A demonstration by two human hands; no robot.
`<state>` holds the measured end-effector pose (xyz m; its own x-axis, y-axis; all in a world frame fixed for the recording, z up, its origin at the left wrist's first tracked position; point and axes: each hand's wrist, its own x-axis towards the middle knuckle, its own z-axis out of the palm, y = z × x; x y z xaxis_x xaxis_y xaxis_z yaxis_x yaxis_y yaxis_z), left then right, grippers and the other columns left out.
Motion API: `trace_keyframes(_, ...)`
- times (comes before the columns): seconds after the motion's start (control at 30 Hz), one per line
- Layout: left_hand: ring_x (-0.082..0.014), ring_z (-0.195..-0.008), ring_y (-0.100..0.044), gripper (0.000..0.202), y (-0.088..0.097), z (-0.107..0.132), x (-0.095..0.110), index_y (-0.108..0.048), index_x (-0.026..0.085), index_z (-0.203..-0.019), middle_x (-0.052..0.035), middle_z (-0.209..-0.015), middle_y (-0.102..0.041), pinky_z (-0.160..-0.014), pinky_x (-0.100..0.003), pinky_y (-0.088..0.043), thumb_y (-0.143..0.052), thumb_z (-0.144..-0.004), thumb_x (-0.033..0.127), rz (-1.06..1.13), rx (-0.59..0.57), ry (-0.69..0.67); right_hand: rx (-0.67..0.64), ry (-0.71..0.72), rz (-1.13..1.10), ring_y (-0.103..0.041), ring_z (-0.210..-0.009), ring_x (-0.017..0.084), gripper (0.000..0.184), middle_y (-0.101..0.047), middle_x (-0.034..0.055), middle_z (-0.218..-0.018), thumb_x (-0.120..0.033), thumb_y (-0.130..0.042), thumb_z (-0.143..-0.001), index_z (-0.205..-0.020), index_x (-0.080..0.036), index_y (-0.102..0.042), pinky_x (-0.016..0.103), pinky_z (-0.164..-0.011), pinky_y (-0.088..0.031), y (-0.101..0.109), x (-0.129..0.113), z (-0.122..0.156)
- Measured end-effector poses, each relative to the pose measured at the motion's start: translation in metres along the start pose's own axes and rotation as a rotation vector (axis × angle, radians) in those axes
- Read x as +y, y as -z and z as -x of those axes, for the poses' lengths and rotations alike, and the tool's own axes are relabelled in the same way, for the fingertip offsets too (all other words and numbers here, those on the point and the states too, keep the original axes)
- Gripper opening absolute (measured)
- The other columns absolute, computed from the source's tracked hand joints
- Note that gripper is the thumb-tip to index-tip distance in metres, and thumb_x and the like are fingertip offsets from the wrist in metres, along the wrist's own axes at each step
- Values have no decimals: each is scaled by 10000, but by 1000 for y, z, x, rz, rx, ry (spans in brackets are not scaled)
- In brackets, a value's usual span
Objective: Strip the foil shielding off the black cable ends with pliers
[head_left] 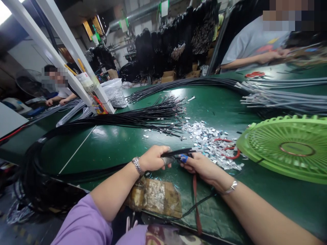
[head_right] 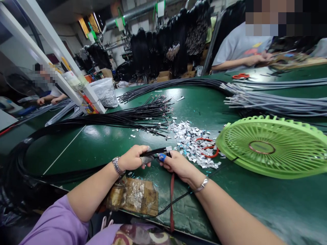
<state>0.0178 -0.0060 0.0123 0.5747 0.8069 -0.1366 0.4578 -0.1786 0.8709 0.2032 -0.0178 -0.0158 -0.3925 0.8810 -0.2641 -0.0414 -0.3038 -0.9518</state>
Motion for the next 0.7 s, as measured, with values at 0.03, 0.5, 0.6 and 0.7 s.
trace_keyframes(0.03,-100,-473,-506,49,-1,0,0,-545,167,-717,5,-614,-610,-483,-212,-384,-521,-750,194,-22,30,-10,2,-6,-14,-254,-393,52,345,-396,-71,-429,-465,-718,-584,-555,-192,-509,212,-382,-151,-2,0,0)
trace_keyframes(0.5,-48,-315,-374,277,-2,-7,0,-500,155,-753,58,-471,-513,-348,-175,-260,-594,-762,416,220,249,184,255,218,77,-413,-515,115,292,-513,-36,-576,-363,-710,-543,-751,-199,-588,240,-458,-294,6,15,-12)
trace_keyframes(0.6,-47,-315,-401,337,-6,-7,0,-518,147,-775,51,-478,-528,-331,-160,-274,-616,-741,468,255,202,177,264,219,88,-351,-471,108,316,-450,-46,-520,-477,-674,-625,-747,-199,-587,245,-430,-248,1,9,-8)
trace_keyframes(0.7,-49,-319,-419,331,-9,-7,-2,-529,145,-781,48,-485,-533,-328,-155,-291,-624,-737,459,223,188,172,268,208,106,-317,-448,98,340,-403,-61,-476,-517,-678,-634,-679,-202,-561,240,-415,-224,-7,5,-3)
